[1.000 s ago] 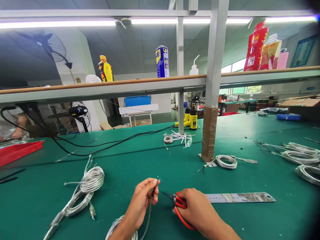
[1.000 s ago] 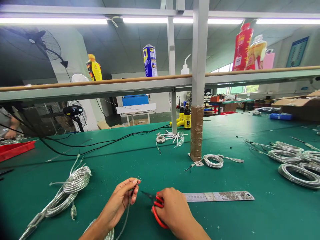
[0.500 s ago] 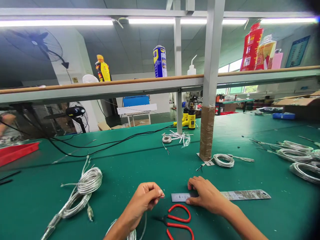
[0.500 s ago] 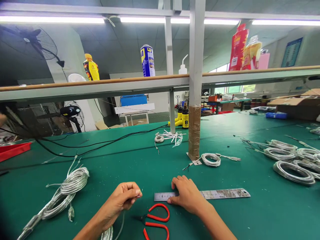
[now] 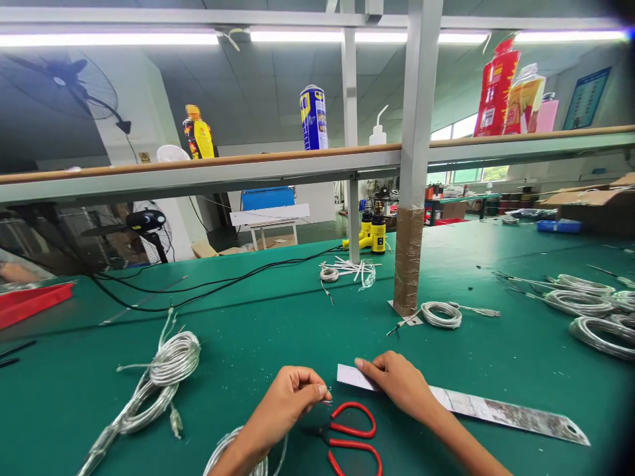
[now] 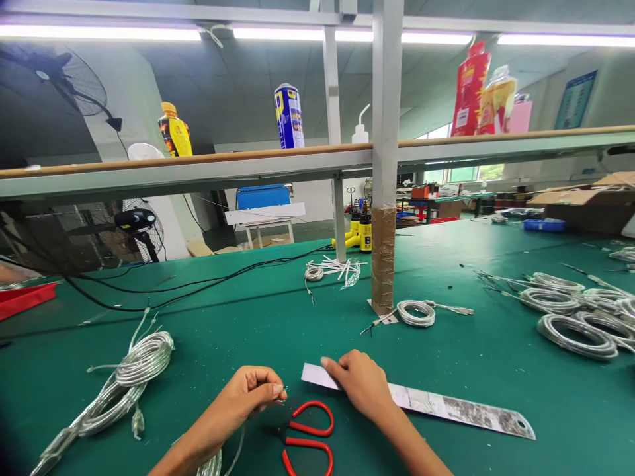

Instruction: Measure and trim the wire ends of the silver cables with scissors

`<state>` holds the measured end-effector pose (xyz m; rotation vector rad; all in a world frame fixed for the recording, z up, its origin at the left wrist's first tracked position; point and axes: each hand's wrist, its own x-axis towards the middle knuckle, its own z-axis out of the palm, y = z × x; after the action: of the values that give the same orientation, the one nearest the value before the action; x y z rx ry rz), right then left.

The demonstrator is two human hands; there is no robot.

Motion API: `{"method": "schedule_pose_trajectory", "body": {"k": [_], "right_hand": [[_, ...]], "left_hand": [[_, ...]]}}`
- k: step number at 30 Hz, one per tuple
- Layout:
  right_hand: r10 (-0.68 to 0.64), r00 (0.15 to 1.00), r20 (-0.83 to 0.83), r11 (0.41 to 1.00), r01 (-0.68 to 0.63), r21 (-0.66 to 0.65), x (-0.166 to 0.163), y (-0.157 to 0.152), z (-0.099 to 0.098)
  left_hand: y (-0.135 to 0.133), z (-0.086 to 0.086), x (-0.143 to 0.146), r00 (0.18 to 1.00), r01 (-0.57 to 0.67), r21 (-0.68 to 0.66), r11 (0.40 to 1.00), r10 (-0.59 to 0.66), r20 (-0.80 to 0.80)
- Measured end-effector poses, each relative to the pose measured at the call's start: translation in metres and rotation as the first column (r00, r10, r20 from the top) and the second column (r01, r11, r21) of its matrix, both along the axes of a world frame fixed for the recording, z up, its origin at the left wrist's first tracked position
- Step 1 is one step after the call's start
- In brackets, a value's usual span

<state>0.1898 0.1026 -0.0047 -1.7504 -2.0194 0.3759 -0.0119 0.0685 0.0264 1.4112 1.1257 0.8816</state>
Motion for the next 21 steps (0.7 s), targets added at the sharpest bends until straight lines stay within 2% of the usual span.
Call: {"method": "schedule_pose_trajectory", "body": {"k": [3, 8, 15, 21], "right_hand": [[-0.025, 0.999, 0.031, 0.992, 0.02, 0.127, -0.009, -0.006, 0.008], [0.011, 0.991, 0.135, 0.951, -0.052, 0.304, -0.016, -0.017, 0.022], [0.033, 0.987, 0.155, 0.914, -0.092, 0.396, -0.014, -0.019, 0.025], [0.055, 0.988, 0.145, 0.907, -0.11, 0.407, -0.011, -0.017, 0.024]], "left_hand": [[-0.002, 0.0, 0.001, 1.0, 0.024, 0.001, 1.0, -0.024, -0.005], [-0.004, 0.0, 0.002, 0.996, 0.081, 0.013, 0.997, -0.081, 0.023], [-0.003, 0.001, 0.002, 0.998, 0.059, -0.008, 0.998, -0.059, 0.022], [-0.004, -0.001, 0.001, 0.997, 0.069, 0.003, 0.998, -0.069, 0.016]]}}
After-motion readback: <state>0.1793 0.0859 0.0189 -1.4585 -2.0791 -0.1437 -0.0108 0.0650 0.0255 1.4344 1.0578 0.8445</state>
